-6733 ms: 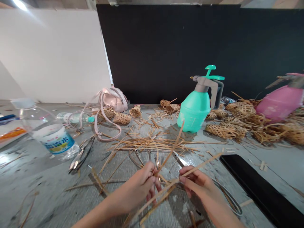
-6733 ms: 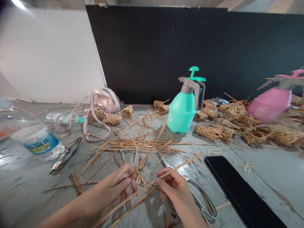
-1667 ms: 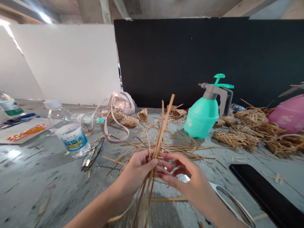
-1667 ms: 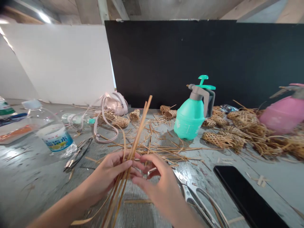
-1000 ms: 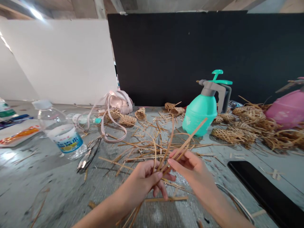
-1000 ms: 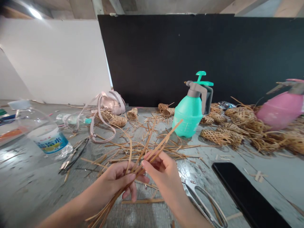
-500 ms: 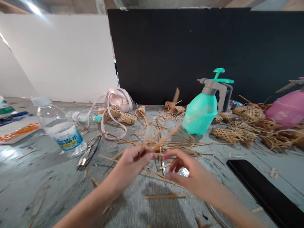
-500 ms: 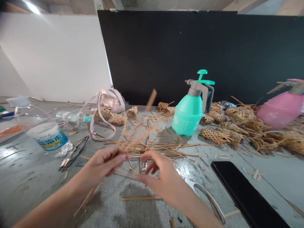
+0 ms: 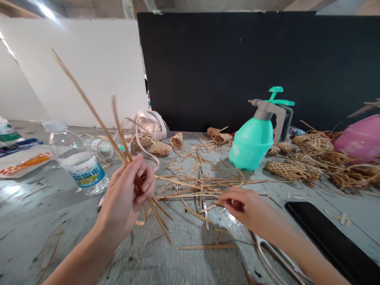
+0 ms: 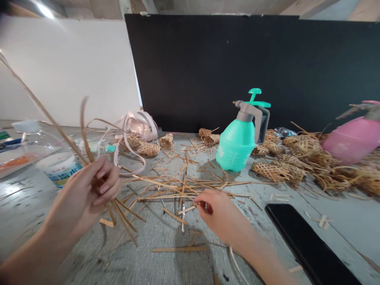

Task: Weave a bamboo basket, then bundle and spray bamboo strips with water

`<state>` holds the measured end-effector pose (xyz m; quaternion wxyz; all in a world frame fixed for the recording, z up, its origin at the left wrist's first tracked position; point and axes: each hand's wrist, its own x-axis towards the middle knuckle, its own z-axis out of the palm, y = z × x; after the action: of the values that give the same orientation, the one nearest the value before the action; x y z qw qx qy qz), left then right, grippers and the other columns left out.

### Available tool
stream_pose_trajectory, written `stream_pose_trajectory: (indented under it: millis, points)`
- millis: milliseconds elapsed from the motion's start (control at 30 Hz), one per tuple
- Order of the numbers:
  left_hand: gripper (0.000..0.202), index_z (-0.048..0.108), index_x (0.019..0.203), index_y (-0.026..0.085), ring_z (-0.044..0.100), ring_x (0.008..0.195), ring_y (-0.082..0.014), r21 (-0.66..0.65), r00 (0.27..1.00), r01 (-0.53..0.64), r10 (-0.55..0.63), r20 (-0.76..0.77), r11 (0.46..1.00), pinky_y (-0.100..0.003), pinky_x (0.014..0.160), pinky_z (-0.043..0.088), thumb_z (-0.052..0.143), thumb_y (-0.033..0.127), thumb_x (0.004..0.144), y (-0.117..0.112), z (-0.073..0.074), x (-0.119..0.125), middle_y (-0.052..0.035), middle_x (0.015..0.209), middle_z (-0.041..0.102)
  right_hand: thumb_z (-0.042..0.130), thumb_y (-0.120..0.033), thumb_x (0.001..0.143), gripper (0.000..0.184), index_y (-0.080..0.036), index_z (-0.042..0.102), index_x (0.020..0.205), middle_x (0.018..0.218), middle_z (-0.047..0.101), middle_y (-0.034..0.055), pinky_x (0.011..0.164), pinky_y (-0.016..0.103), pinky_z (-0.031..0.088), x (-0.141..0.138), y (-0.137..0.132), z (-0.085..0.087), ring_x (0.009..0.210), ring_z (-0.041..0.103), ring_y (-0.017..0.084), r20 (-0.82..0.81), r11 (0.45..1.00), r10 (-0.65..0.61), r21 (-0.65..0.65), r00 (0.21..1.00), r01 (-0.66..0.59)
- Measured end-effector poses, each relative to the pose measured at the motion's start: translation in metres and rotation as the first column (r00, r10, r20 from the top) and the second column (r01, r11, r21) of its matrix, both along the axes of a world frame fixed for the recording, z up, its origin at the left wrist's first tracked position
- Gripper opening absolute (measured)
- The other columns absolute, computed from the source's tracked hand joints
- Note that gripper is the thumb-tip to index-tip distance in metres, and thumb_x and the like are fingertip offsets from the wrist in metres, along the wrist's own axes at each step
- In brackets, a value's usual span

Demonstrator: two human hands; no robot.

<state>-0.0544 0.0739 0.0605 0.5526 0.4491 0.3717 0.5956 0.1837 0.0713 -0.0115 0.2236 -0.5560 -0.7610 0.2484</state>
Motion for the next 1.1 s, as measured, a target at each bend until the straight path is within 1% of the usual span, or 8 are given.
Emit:
stream_pose_trajectory:
  millis: [267,400,500,600,700,867,967,1100]
  points:
    - [0.029,0.057,0.070,0.016,0.026,0.030,-0.0009,-0.081,0.987,0.099,-0.109,-0.120,0.992,-0.017,0.034,0.012,0.046,0.039,0.084,0.004,-0.008,0.004,0.0030,0.048,0.050,0.047,-0.039,0.079,0.019,-0.022,0.052,0.084,0.059,0.051,-0.0036,0.054,0.023,0.041,0.022,0.009,0.021,0.056,0.049,0.010,-0.518,0.937,-0.258,0.069,0.815,0.341]
    - [0.025,0.062,0.074,0.014,0.021,0.031,0.0014,-0.081,0.961,0.148,-0.162,-0.223,0.986,-0.018,0.036,0.008,0.057,0.039,0.075,0.003,-0.009,0.010,0.0034,0.051,0.051,0.053,-0.040,0.076,0.019,-0.023,0.052,0.083,0.063,0.051,-0.0044,0.058,0.022,0.042,0.017,-0.002,0.037,0.058,0.049,0.009,-0.649,0.936,-0.204,0.089,0.733,0.339]
    - [0.030,0.064,0.082,0.014,0.021,0.034,0.0001,-0.158,0.942,0.168,-0.206,-0.264,0.973,-0.018,0.035,0.008,0.064,0.040,0.067,0.002,-0.015,0.017,0.0055,0.051,0.045,0.054,-0.035,0.075,0.015,-0.021,0.057,0.078,0.059,0.052,-0.0035,0.054,0.021,0.040,-0.007,-0.018,0.041,0.054,0.049,0.008,-0.592,0.993,-0.114,-0.072,0.798,0.088]
    - [0.037,0.064,0.088,0.014,0.019,0.035,-0.0019,-0.231,0.911,0.238,-0.299,-0.285,0.943,-0.018,0.035,0.010,0.066,0.042,0.064,-0.001,-0.025,0.025,0.0094,0.046,0.034,0.047,-0.028,0.078,0.016,-0.018,0.059,0.078,0.060,0.052,-0.0029,0.053,0.020,0.040,-0.043,-0.033,0.032,0.053,0.049,0.007,-0.490,0.946,0.028,-0.269,0.872,-0.181]
    - [0.029,0.063,0.079,0.014,0.020,0.033,-0.0025,-0.219,0.890,0.303,-0.357,-0.283,0.928,-0.018,0.034,0.011,0.061,0.042,0.069,-0.003,-0.030,0.028,0.0070,0.045,0.041,0.045,-0.025,0.079,0.018,-0.018,0.061,0.074,0.063,0.055,-0.0025,0.051,0.020,0.039,-0.065,-0.035,0.018,0.051,0.049,0.006,-0.399,0.930,0.136,-0.265,0.907,-0.256]
    - [0.029,0.063,0.072,0.015,0.036,0.033,-0.0069,-0.093,0.877,0.289,-0.303,-0.374,0.953,-0.018,0.035,0.024,0.045,0.036,0.082,-0.004,-0.018,0.016,0.0003,0.041,0.055,0.046,-0.031,0.082,0.020,-0.017,0.060,0.078,0.080,0.059,0.0010,0.072,0.030,0.044,-0.047,0.011,-0.004,0.077,0.055,0.013,-0.158,0.997,0.003,-0.075,0.987,-0.015]
    - [0.028,0.066,0.070,0.014,0.058,0.061,-0.0128,-0.010,0.860,0.262,-0.238,-0.452,0.965,-0.020,0.054,0.041,0.047,0.030,0.082,-0.002,-0.010,0.009,-0.0074,0.065,0.068,0.047,-0.034,0.083,0.024,-0.016,0.055,0.096,0.102,0.055,0.0050,0.081,0.039,0.043,-0.025,0.046,-0.022,0.092,0.052,0.016,-0.043,0.985,-0.174,0.013,0.984,0.175]
    - [0.021,0.065,0.086,0.013,0.064,0.081,-0.0210,-0.114,0.913,0.290,-0.310,-0.266,0.950,-0.030,0.072,0.047,0.053,0.029,0.079,0.003,-0.011,0.008,-0.0104,0.090,0.069,0.050,-0.035,0.082,0.026,-0.015,0.055,0.097,0.098,0.057,0.0042,0.076,0.037,0.046,-0.011,0.064,-0.039,0.087,0.055,0.015,-0.014,0.976,-0.217,0.003,0.976,0.217]
